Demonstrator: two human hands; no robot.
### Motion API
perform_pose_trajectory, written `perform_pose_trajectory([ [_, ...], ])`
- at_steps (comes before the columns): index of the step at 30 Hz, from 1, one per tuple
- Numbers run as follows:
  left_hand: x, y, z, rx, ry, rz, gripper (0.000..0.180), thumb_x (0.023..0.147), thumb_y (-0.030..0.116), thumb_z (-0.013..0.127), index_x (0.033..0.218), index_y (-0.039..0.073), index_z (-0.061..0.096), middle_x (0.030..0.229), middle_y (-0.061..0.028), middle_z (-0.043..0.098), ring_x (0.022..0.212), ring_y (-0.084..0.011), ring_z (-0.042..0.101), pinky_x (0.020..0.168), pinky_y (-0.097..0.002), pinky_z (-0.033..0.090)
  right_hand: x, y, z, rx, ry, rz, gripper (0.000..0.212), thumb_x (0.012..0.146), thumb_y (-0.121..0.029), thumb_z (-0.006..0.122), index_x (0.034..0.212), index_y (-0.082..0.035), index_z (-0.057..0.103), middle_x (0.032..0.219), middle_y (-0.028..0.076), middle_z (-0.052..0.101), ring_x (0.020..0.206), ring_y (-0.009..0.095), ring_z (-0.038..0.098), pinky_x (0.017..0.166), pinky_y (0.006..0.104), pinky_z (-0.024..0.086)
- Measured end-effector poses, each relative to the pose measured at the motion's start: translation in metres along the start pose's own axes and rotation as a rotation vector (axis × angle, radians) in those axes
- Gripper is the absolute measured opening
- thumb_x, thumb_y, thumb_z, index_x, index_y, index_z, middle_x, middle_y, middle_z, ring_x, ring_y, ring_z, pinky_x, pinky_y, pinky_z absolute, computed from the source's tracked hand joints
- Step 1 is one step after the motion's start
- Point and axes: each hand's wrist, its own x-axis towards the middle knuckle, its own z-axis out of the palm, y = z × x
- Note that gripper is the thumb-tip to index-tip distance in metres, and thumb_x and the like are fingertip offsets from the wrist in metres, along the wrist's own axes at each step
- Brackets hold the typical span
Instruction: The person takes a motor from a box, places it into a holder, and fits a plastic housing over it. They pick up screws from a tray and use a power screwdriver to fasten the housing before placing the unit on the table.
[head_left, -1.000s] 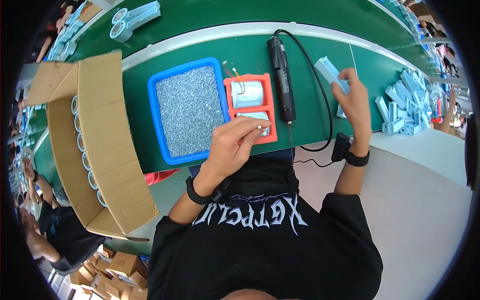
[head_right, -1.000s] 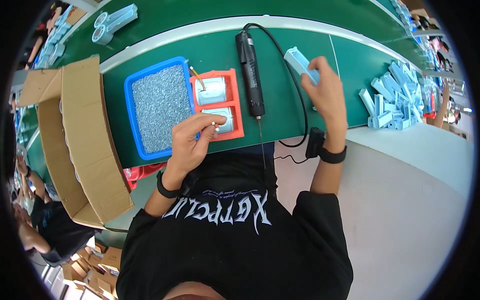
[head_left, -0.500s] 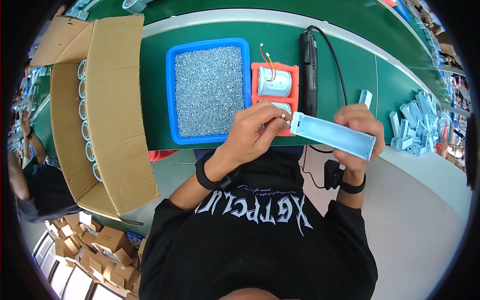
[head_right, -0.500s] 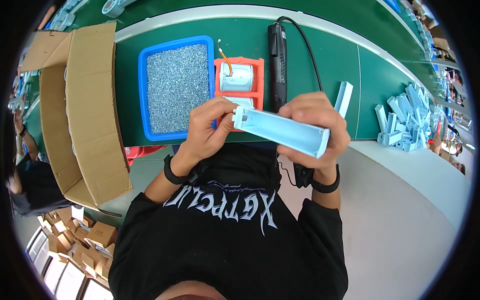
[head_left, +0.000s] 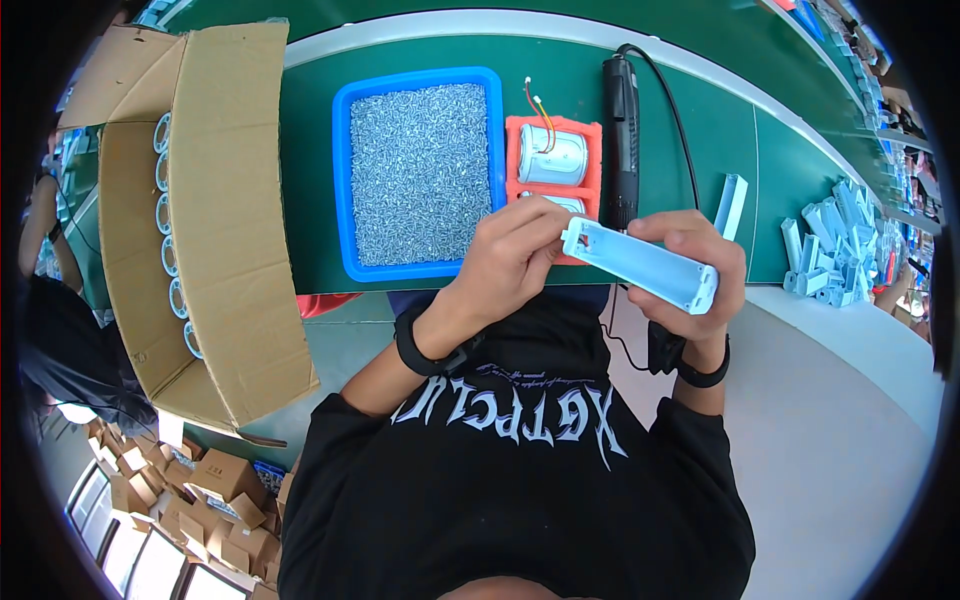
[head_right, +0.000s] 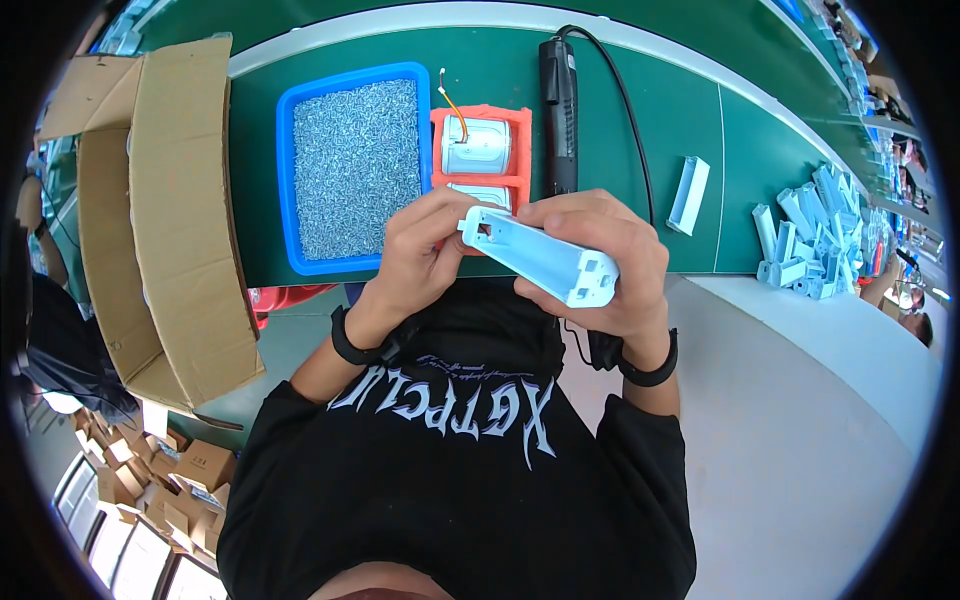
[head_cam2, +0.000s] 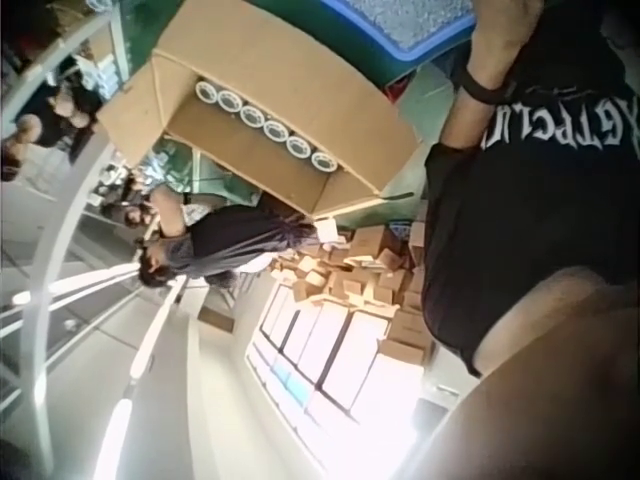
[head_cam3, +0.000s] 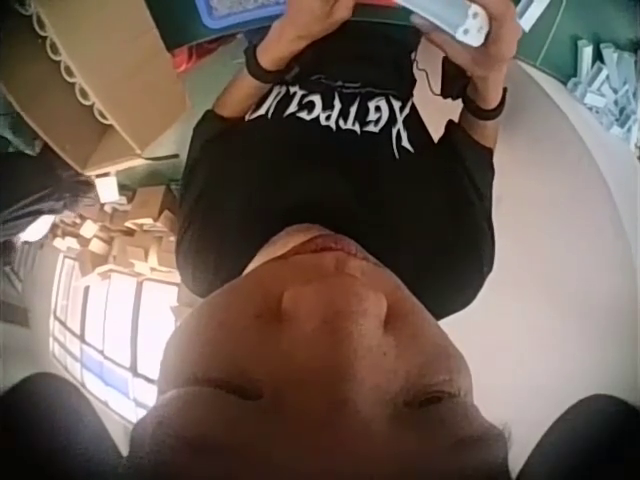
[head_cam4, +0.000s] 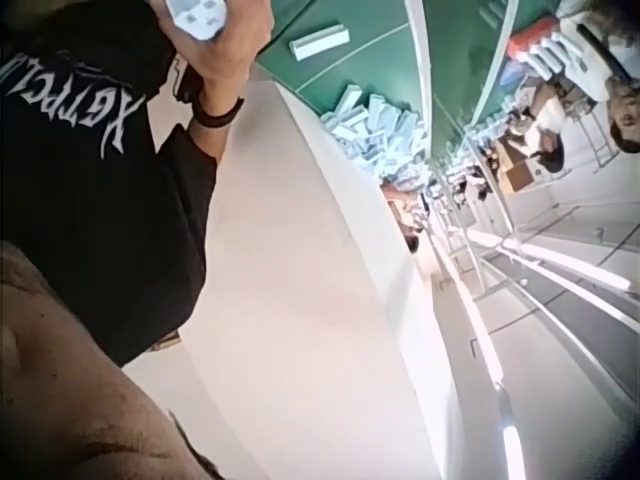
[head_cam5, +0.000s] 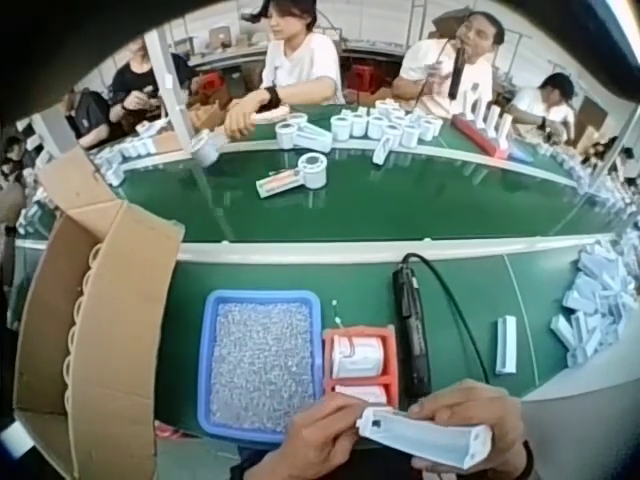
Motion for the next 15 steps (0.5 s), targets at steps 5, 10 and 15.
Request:
perform_pose_trajectory([
  [5, 0.005, 0.000, -0.002, 0.121, 0.050, 0.092, 0.025, 0.065, -0.006, 0.064, 0.089, 0.002, 0.066, 0.085, -0.0069, 0.063, 0.076, -0.0239, 0.059, 0.068, -0.0344, 0.046, 0.003, -0.002, 0.000, -0.059, -0.045, -0.028, 0.053, 0.072, -0.014, 0.080, 0.111, -0.003, 0.047, 0.095, 0.021, 0.065, 0.083, 0.031, 0.066, 0.067, 0.0370, 0.054],
  [10, 0.000, -0.003, 0.001, 0.173, 0.067, 0.135, 0.024, 0.063, -0.005, 0.069, 0.086, 0.001, 0.068, 0.083, -0.0066, 0.064, 0.080, -0.0240, 0.059, 0.069, -0.0323, 0.046, 0.002, -0.008, 0.009, -0.142, 0.005, -0.073, 0.053, 0.067, -0.014, 0.082, 0.108, -0.004, 0.050, 0.094, 0.018, 0.066, 0.081, 0.030, 0.067, 0.065, 0.0344, 0.054],
  [15, -0.004, -0.010, 0.004, 0.192, 0.137, 0.143, 0.025, 0.062, -0.002, 0.070, 0.087, 0.004, 0.069, 0.085, -0.0047, 0.064, 0.085, -0.0233, 0.058, 0.070, -0.0323, 0.044, -0.001, -0.005, 0.017, -0.141, 0.069, -0.084, 0.050, 0.066, -0.013, 0.083, 0.104, -0.005, 0.053, 0.092, 0.018, 0.066, 0.079, 0.029, 0.067, 0.063, 0.0333, 0.054],
])
